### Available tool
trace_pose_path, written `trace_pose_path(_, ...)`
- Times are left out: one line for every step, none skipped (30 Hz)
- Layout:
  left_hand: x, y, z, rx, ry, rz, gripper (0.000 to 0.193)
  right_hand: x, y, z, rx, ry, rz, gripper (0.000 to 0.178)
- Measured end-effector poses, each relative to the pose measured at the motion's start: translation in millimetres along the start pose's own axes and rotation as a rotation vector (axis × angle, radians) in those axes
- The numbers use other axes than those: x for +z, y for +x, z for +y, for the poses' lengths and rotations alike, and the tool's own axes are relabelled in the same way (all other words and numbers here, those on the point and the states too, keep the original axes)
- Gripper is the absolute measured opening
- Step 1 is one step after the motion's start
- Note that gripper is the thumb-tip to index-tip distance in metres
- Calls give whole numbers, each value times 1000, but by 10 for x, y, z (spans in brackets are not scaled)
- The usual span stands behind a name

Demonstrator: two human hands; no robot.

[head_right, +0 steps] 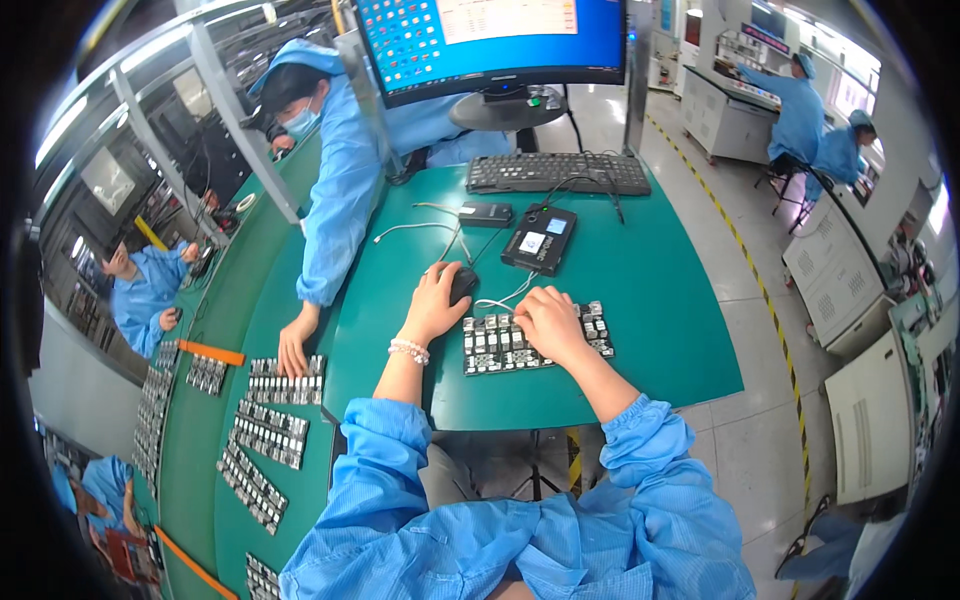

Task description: The recorder is assembling and inspecting electronic components on printed circuit boards at a manual assembly station.

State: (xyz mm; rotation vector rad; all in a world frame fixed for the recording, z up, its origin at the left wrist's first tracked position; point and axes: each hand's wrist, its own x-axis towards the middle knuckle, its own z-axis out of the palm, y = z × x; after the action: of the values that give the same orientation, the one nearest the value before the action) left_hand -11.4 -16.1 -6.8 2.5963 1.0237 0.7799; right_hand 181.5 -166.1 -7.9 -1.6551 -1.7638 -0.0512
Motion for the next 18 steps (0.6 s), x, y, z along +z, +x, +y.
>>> trace_pose_path(25,11,-6,22,-10,8,63,-5,-2,10,3,0,-1,9)
trace_pose_path(10,3,4,13,-6,2,63,-13,4,-9,-7,6,7,9)
trace_pose_path(7,3,8,12,7,11,64,-12,10,-12,-1,5,2,8)
trace_pose_path(22,9,10,22,0,21,64,-25,9,-10,-3,7,5,8)
trace_pose_path(25,15,14,33,-6,31,64,-34,8,-10,-4,9,8,8)
trace_pose_path(31,15,22,29,-12,30,63,-38,2,-5,-3,12,11,8)
trace_pose_path(26,7,16,9,-6,37,63,-26,4,2,7,19,3,8)
trace_pose_path(20,-4,12,11,3,32,63,-20,4,-3,6,15,-5,8)
trace_pose_path(14,-19,11,15,11,27,63,-15,2,-11,7,11,-11,8)
trace_pose_path(15,-27,2,16,13,37,63,-5,3,-7,-4,13,-4,8)
trace_pose_path(15,-37,-6,3,19,41,63,4,3,-8,-14,22,-12,8)
trace_pose_path(15,-49,-15,2,13,36,63,14,0,-12,-12,22,-14,9)
trace_pose_path(23,-35,-15,6,4,30,63,8,4,-6,-9,19,-12,9)
trace_pose_path(34,-28,-14,9,4,31,62,8,6,2,-9,15,-11,9)
trace_pose_path(46,-22,-17,0,8,35,62,10,7,9,-16,20,-16,9)
trace_pose_path(32,-25,-2,11,1,42,62,-1,3,4,-14,17,-9,10)
trace_pose_path(19,-28,12,22,-6,50,62,-14,-1,-5,-11,14,-2,10)
trace_pose_path(7,-29,29,17,-2,42,62,-36,-3,-23,-9,16,0,10)
